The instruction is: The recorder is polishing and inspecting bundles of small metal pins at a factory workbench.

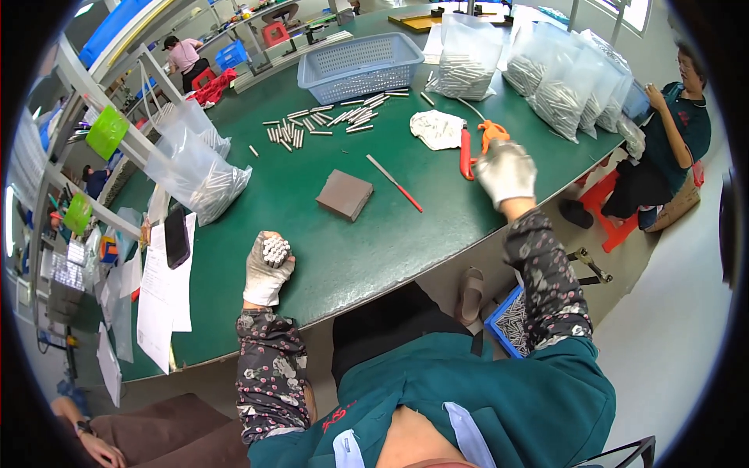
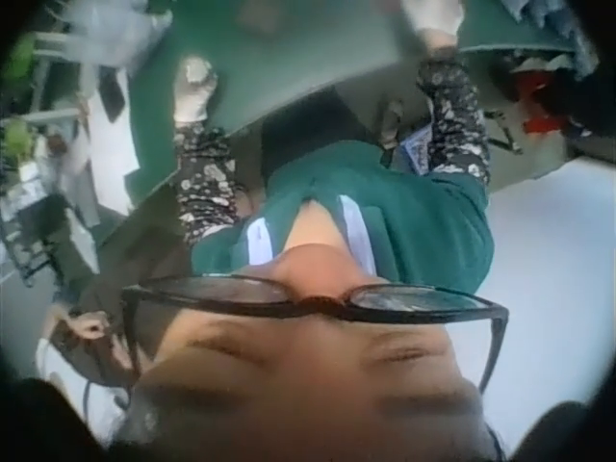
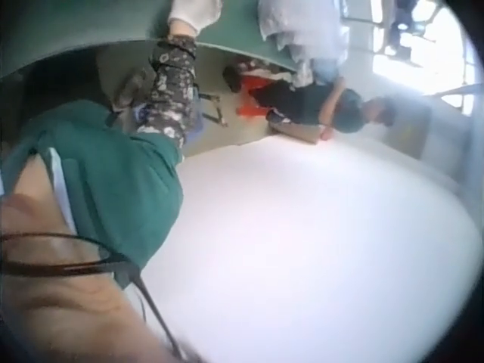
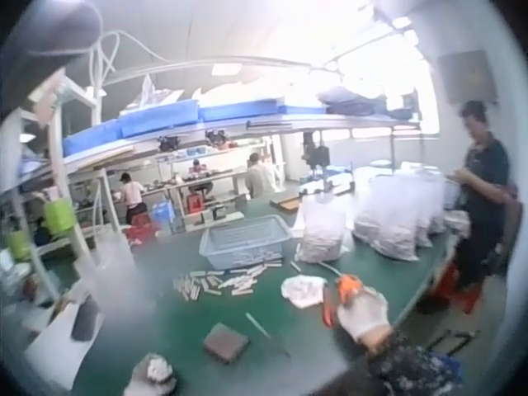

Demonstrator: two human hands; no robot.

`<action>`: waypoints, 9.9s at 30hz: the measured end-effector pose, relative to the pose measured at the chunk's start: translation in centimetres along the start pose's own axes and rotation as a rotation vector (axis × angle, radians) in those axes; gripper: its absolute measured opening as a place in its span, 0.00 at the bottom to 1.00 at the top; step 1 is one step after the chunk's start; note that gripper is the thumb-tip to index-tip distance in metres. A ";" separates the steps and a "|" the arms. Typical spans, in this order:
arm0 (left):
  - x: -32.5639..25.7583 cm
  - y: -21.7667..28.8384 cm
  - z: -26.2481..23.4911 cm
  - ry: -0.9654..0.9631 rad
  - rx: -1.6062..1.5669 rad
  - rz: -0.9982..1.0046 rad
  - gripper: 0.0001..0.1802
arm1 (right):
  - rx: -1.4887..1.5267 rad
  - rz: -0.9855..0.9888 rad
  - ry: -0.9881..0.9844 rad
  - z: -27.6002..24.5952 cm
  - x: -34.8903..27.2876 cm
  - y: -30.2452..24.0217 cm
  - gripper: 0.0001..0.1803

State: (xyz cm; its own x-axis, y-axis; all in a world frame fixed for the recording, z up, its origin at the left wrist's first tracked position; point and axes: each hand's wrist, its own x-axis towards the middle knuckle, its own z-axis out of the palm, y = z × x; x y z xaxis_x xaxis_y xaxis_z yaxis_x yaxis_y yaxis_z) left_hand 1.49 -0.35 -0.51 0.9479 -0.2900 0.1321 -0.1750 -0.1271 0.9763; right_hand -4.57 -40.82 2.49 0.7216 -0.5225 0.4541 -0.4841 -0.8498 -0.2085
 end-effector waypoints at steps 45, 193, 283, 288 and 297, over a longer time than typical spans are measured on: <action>-0.5 1.5 4.2 -0.099 -0.081 0.049 0.40 | 1.200 -0.543 -0.850 2.5 -9.0 -18.6 0.23; -0.3 1.0 4.5 -0.123 0.082 0.130 0.57 | 0.706 -0.960 -0.026 -2.5 -5.7 -17.6 0.15; 0.4 0.7 5.4 -0.070 0.664 0.222 0.35 | 0.955 -0.629 -0.644 -0.7 -8.4 -17.3 0.21; 0.4 1.0 5.4 -0.076 0.642 0.228 0.32 | 0.869 -0.649 -0.609 -0.7 -8.3 -17.4 0.23; -0.2 2.1 5.5 -0.093 0.566 0.143 0.27 | 0.358 -0.747 0.003 -1.1 -5.4 -15.1 0.29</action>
State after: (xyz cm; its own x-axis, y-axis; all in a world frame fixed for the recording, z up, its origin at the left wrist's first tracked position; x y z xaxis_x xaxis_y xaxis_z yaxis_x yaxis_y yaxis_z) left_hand -0.56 -5.76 0.55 0.8815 -0.4202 0.2156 -0.4388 -0.5597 0.7030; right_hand -1.68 -25.07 4.14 0.7895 0.1879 0.5843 0.3093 -0.9441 -0.1143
